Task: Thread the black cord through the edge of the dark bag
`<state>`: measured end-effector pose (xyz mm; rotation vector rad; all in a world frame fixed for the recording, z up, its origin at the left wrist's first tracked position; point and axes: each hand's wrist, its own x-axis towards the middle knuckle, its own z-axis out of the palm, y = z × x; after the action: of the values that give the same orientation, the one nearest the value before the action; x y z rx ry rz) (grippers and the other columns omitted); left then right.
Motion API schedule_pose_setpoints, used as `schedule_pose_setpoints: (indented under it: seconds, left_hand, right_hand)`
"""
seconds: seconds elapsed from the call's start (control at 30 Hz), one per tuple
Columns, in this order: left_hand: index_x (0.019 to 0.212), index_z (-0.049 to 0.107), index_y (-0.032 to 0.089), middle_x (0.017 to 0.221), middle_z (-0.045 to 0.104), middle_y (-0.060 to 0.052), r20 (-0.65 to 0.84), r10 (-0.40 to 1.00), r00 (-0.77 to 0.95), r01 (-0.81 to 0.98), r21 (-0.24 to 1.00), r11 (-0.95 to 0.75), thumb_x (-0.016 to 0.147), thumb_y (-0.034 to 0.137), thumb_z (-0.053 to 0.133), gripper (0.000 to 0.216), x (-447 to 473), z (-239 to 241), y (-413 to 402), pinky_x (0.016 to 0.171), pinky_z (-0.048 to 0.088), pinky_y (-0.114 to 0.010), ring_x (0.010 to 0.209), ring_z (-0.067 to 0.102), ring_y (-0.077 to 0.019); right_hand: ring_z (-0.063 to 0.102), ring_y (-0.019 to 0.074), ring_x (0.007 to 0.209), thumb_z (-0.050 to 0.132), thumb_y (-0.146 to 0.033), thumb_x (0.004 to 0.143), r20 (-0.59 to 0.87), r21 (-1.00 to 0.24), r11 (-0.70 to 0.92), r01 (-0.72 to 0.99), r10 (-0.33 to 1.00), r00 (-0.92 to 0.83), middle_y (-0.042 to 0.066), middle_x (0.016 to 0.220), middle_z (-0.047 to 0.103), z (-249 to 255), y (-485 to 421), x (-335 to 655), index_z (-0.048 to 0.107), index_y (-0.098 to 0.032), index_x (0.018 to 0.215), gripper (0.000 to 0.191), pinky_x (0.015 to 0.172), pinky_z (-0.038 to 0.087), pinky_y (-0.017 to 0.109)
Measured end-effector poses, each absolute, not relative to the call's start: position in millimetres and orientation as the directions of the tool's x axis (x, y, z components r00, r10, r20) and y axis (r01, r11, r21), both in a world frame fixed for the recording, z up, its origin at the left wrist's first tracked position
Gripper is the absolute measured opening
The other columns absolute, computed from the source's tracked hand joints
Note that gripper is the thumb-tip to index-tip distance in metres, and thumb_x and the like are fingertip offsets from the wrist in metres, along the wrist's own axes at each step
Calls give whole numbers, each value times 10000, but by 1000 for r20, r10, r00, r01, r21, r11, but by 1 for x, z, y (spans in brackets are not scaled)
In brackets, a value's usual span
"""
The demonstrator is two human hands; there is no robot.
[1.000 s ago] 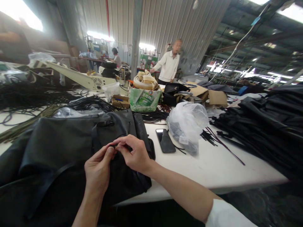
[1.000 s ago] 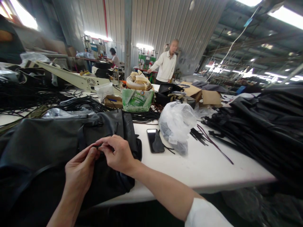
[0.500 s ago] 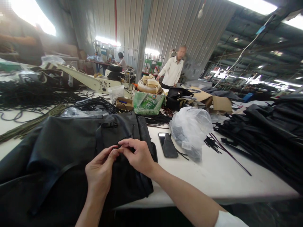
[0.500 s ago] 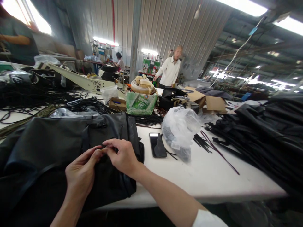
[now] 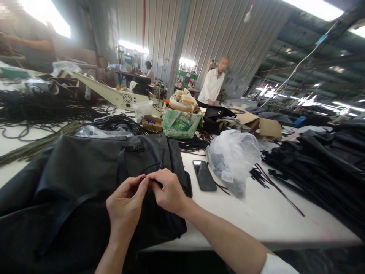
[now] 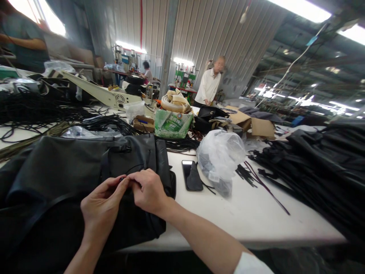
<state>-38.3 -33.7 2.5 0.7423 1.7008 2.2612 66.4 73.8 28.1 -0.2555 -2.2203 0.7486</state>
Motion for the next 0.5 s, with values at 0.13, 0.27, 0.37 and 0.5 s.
schedule_pose_setpoints:
  seconds: [0.13, 0.27, 0.37, 0.5]
  left_hand:
    - [1026, 905, 248, 987, 859, -31, 274, 487, -830, 113, 936, -333, 813, 385, 969, 261, -39, 2, -34, 837, 671, -235, 858, 807, -179]
    - [1017, 905, 260, 988, 859, -26, 281, 495, -822, 96, 926, -365, 811, 360, 972, 239, -40, 1, -34, 856, 670, -231, 868, 810, -176]
    - [993, 903, 254, 985, 859, -35, 271, 499, -823, 76, 923, -376, 793, 352, 985, 237, -40, 0, -34, 846, 677, -245, 862, 811, -186]
    - [964, 898, 236, 990, 857, -52, 233, 498, -835, 28, 922, -385, 758, 368, 1008, 268, -39, -2, -34, 861, 688, -284, 873, 814, -210]
  right_hand:
    - [746, 191, 915, 661, -103, 1026, 581, -683, 726, -83, 470, -664, 35, 1011, 822, 26, 73, 66, 807, -208, 1104, 196, 854, 538, 312]
    - [759, 196, 944, 672, -106, 1011, 563, -722, 686, -93, 503, -656, 30, 1035, 828, 24, 73, 67, 811, -219, 1095, 198, 870, 564, 311]
    - [758, 195, 944, 666, -117, 1016, 567, -721, 685, -99, 502, -653, 34, 1034, 826, 22, 74, 67, 809, -214, 1089, 188, 862, 568, 310]
    - [746, 189, 911, 660, -126, 1022, 579, -709, 697, -106, 490, -652, 36, 1015, 822, 21, 75, 67, 808, -208, 1084, 180, 841, 563, 308]
